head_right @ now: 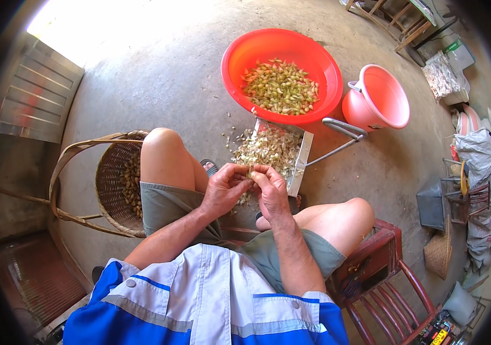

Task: The person uses a small metal tool and then scissors to extract the inner parts of green seeds from a basket, placing them into a metal tray and a red bowl.

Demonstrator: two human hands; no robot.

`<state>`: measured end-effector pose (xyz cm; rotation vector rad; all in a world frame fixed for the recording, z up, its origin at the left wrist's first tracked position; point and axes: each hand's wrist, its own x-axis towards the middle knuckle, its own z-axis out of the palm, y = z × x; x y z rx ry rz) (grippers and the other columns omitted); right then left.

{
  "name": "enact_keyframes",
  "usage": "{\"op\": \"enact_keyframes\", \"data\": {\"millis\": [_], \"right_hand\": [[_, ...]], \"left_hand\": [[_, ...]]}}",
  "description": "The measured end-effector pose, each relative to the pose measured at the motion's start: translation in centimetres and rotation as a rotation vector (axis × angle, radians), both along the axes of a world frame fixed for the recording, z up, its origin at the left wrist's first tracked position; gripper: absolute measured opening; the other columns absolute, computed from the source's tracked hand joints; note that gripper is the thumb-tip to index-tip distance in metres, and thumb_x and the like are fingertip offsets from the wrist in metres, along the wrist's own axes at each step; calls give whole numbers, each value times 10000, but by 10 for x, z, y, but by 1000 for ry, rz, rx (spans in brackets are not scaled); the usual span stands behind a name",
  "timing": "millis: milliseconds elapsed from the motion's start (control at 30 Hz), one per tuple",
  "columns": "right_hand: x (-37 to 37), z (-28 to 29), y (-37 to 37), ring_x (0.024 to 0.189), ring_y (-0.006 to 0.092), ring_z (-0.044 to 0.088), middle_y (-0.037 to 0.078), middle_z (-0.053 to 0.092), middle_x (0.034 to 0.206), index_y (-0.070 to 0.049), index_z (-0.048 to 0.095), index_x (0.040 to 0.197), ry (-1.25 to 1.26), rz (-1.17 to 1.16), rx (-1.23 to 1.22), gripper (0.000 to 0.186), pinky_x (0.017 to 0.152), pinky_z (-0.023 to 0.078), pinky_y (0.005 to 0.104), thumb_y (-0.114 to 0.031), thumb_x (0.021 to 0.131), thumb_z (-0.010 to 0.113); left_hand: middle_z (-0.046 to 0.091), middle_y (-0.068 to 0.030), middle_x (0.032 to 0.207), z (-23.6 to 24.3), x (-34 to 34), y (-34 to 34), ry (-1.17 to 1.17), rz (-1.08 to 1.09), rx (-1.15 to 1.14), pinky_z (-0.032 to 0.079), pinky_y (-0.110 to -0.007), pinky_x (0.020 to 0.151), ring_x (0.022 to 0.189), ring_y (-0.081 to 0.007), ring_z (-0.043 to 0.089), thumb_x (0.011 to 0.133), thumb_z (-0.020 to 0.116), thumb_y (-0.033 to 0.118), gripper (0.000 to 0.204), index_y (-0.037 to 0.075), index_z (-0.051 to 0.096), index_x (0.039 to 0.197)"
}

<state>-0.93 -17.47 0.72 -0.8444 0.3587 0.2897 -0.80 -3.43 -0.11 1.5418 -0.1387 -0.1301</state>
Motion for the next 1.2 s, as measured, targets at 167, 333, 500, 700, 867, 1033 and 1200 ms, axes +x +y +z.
{"op": "enact_keyframes", "data": {"millis": [167,333,500,700,867,1033,1200], "right_hand": [[0,-14,1,768,69,541,9,606,874,-47,584,1001,7,-30,-75,125,704,446,209,-75,880,602],[-1,-12,0,807,77,554,18,606,891,-38,575,1013,7,-3,-75,151,739,464,219,-37,863,583],[-2,-10,3,832,81,555,25,605,911,-30,563,1039,-15,11,-89,178,759,468,229,-29,861,571],[-1,-12,4,812,78,544,28,600,904,-20,561,1035,9,-22,-88,163,733,453,220,-46,874,571],[-2,-12,2,806,79,544,21,594,901,-24,564,1031,7,-1,-146,159,727,455,221,-48,874,573],[-2,-10,0,819,106,556,45,591,946,-10,562,1037,-10,15,-143,171,760,478,248,-16,866,556],[-1,-12,-2,855,125,567,63,596,978,1,567,1056,1,17,-116,204,789,486,268,17,856,530]], "left_hand": [[570,-60,922,7,-1,-2,-45,14,88,546,-238,727,841,-117,628,819,661,-30,225,-23,565,1022],[562,-72,931,6,-2,-1,-101,26,138,550,-243,728,838,-125,632,802,673,-32,244,-19,573,1024],[565,-74,937,7,-2,0,-95,33,135,552,-248,732,833,-131,631,798,681,-29,254,-16,575,1028],[569,-72,926,8,-3,-2,-87,26,148,552,-254,734,834,-135,632,799,683,-23,263,-15,569,1036],[575,-74,925,7,-4,-2,-98,38,165,551,-254,736,833,-136,632,801,681,-25,266,-11,566,1040],[579,-72,927,4,-4,-2,-90,27,166,551,-255,742,847,-136,635,802,677,-33,260,-10,566,1036],[605,-65,945,-2,-3,-3,13,13,47,539,-247,766,867,-119,624,839,654,-12,259,-16,551,1075]]}}
